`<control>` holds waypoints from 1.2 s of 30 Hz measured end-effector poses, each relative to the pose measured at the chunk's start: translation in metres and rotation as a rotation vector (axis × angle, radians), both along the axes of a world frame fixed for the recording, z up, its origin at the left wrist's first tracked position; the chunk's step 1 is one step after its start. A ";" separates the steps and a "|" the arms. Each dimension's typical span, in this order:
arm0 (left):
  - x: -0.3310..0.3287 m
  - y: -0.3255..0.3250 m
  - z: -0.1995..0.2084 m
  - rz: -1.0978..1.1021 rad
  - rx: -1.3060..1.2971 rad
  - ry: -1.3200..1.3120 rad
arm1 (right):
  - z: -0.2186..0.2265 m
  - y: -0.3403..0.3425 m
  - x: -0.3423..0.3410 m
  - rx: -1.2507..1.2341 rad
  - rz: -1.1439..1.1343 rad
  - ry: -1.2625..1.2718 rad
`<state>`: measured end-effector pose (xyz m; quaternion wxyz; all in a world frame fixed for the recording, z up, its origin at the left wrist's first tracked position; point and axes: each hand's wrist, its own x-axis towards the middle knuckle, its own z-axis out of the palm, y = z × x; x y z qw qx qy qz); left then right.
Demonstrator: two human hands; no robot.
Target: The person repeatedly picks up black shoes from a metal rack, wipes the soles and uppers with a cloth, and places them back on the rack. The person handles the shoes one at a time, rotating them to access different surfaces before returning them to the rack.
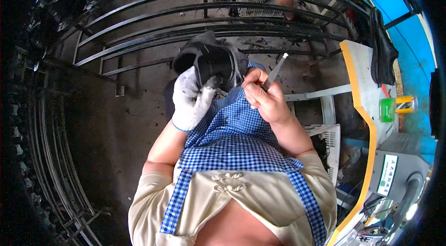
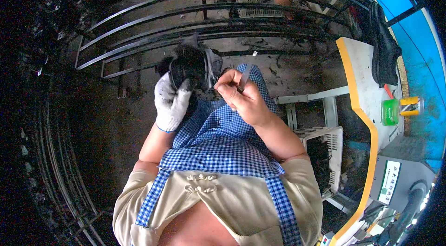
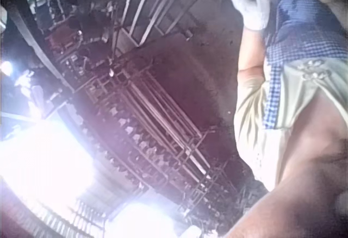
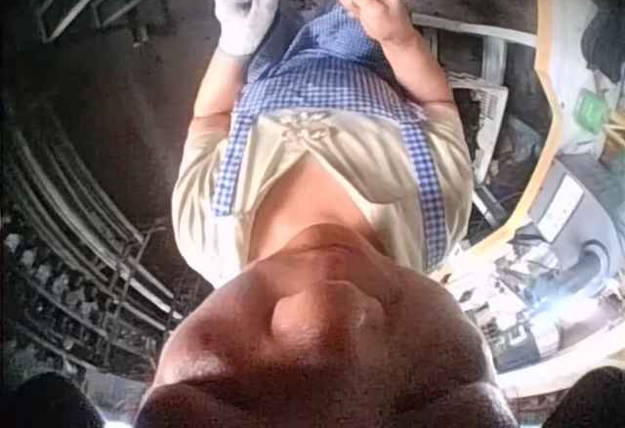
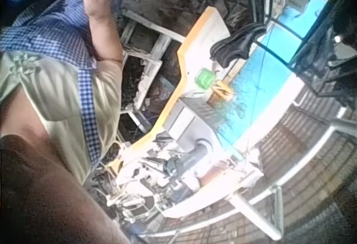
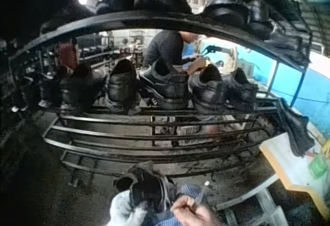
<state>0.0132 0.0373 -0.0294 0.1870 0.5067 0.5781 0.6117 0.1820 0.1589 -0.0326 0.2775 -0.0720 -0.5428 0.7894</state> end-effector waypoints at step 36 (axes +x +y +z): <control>-0.052 -0.024 0.016 0.066 0.079 -0.411 | -0.056 0.035 0.006 0.603 -0.107 -0.453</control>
